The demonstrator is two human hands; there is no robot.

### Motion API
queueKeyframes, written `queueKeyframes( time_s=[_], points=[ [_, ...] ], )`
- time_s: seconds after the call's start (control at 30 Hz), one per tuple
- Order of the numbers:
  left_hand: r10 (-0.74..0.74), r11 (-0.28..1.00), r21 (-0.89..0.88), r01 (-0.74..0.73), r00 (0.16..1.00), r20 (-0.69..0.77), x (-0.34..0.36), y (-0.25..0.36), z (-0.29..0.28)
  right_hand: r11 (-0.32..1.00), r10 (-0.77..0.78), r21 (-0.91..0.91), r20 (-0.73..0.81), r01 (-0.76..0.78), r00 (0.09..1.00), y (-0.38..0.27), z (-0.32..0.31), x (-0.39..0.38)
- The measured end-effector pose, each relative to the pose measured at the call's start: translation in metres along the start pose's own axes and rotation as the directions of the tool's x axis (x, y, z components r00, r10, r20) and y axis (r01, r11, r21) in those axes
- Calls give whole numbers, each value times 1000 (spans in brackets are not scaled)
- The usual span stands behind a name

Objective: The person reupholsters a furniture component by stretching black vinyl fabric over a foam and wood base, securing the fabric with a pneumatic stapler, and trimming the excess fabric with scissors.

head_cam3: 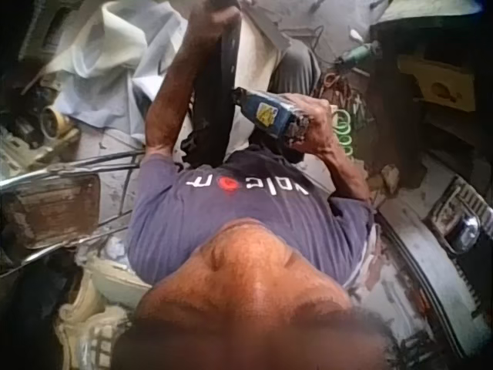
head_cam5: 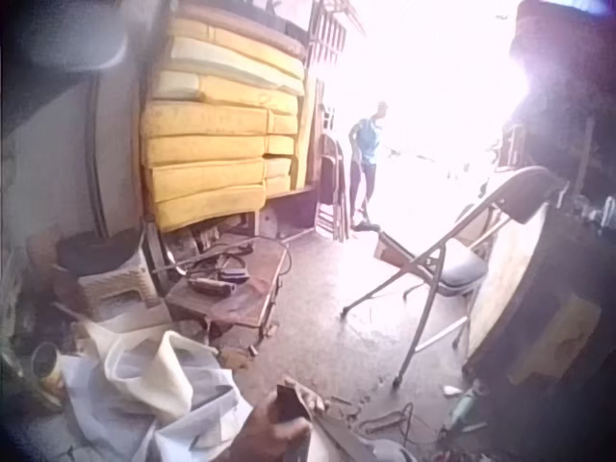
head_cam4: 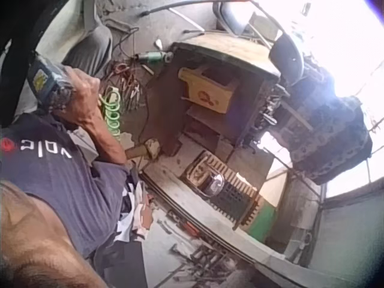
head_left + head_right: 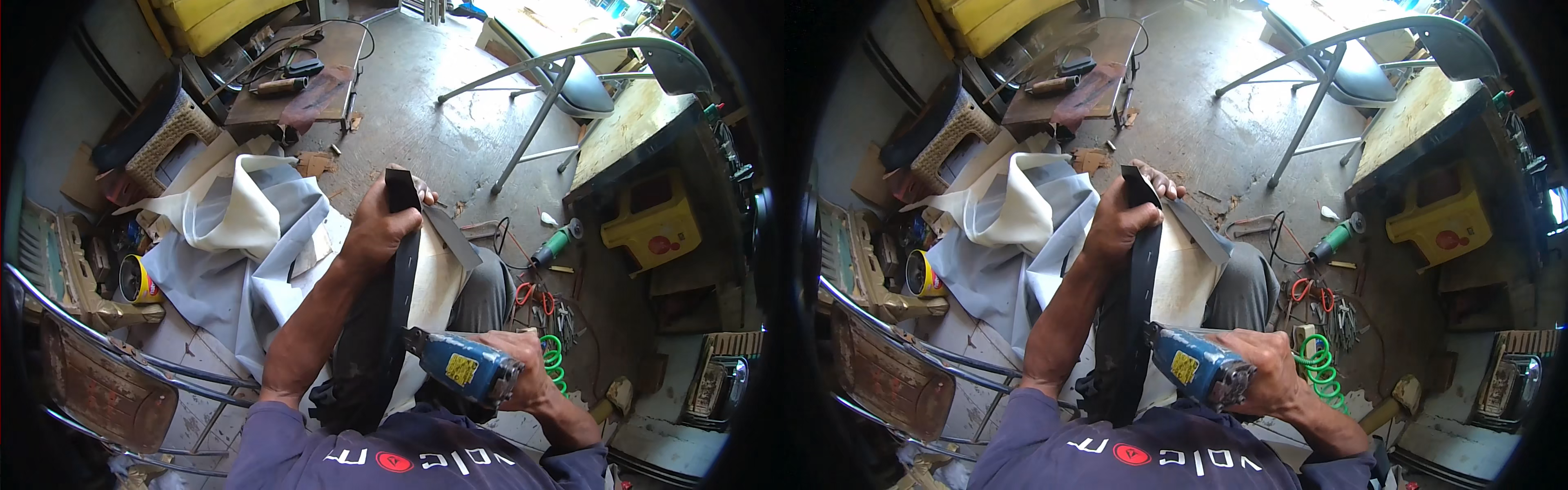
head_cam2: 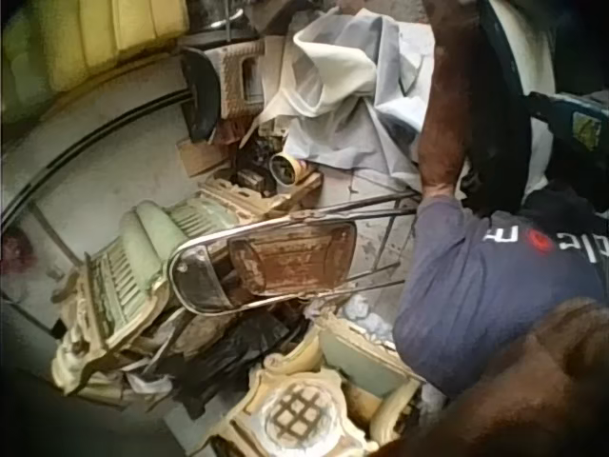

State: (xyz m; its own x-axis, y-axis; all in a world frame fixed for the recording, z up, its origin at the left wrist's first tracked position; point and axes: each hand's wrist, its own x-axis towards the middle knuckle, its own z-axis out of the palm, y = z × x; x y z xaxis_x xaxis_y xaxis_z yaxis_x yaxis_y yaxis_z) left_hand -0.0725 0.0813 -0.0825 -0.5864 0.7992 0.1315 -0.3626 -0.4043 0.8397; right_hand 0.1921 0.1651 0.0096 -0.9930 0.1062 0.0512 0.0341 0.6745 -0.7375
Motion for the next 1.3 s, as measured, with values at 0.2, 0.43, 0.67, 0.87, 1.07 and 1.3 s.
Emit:
queueKeyframes(
  time_s=[0.2, 0.43, 0.67, 0.87, 1.07, 1.3],
  points=[
    [98, 952, -296, -76, 993, 61, 4, -2, -7, 986, 142, 126, -244, -113, 959, 23, -4, -50],
    [226, 697, -694, -181, 974, -27, 28, 28, -26, 636, 684, -178, -321, -751, 655, 168, 51, -196],
    [84, 718, -696, 3, 992, 91, 43, 17, -3, 405, 719, -365, -440, -838, 539, 227, 204, -319],
    [-36, 810, -557, 184, 963, 266, 48, -6, 47, 186, 980, -216, -36, -959, 198, 235, 154, -250],
    [226, 366, 868, -335, 937, 266, 15, -62, 124, 326, 560, 872, -489, 365, 669, 139, 25, -54],
    [137, 141, 832, -537, 843, 520, -47, -43, 167, -164, 457, 885, -322, 435, 829, 85, 19, -10]
  ],
)
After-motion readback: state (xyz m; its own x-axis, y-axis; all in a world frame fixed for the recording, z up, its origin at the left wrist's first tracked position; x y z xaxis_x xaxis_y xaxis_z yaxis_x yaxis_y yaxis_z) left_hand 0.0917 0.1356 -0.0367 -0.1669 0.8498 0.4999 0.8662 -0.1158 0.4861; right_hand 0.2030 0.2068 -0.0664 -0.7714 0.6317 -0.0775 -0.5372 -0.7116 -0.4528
